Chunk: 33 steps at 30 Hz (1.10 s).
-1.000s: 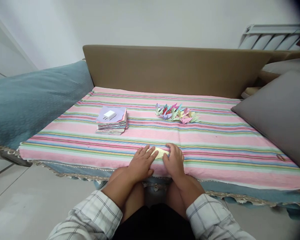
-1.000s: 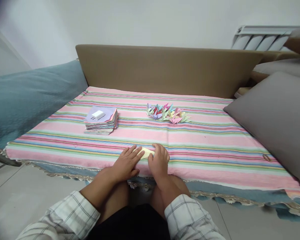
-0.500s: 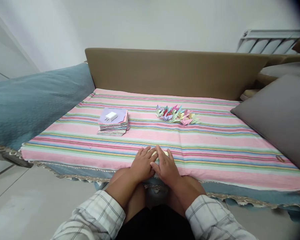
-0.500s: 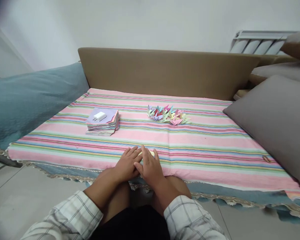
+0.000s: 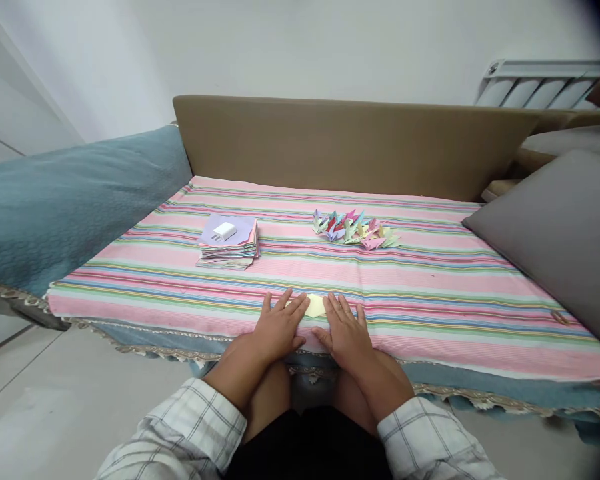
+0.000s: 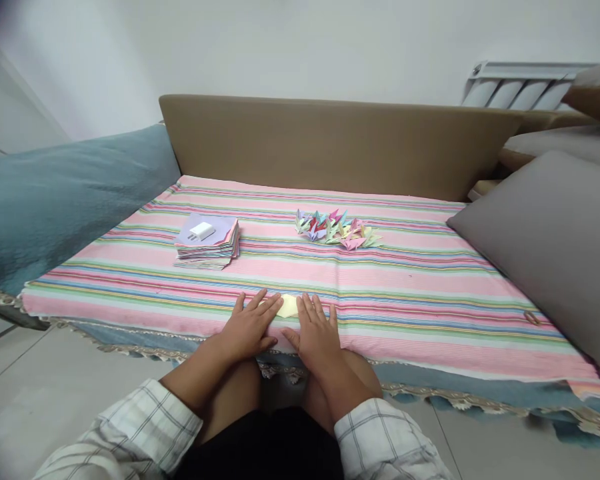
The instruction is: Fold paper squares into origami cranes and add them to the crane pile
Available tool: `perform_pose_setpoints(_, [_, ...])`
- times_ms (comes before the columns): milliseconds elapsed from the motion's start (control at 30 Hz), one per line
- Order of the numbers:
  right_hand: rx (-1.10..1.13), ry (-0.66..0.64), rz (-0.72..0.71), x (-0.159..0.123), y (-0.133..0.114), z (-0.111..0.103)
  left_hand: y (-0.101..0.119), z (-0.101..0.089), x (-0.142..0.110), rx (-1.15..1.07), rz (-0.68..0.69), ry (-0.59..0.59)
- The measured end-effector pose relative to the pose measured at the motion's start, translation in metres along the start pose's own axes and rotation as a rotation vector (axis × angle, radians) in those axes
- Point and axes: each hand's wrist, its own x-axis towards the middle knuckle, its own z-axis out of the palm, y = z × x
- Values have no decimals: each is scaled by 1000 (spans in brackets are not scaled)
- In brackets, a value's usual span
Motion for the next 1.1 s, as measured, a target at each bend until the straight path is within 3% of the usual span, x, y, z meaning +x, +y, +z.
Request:
perform_pose_setpoints(367, [-29,-26,119,-2,2,-3,-13,-6,-21,50,-136,-7])
perform_pose_setpoints(467, [-35,-23,124,-3,1,-3,-13,-16,-21,12,-246,-23])
perform_pose_setpoints(567, [-34,-6,115,-3,0,-1,-2,-28,-13,29,-360,104])
perform_pose_setpoints(600, [-36,5,113,-3,0,-1,3,-31,-8,46,-319,167])
perform_pose_setpoints(667, [-43,29,118,-3,0,1,15,-32,4,47,-109,209])
perform_pose_setpoints(767, [-53,38,127,-3,0,4,28,-20,22,16,150,143])
perform_pose_setpoints(933, [-70,15,120,-4,1,5,25,4,32,-33,205,62])
perform_pose_setpoints(1100, [-68,22,129,-5,0,3,19,5,28,-39,125,47])
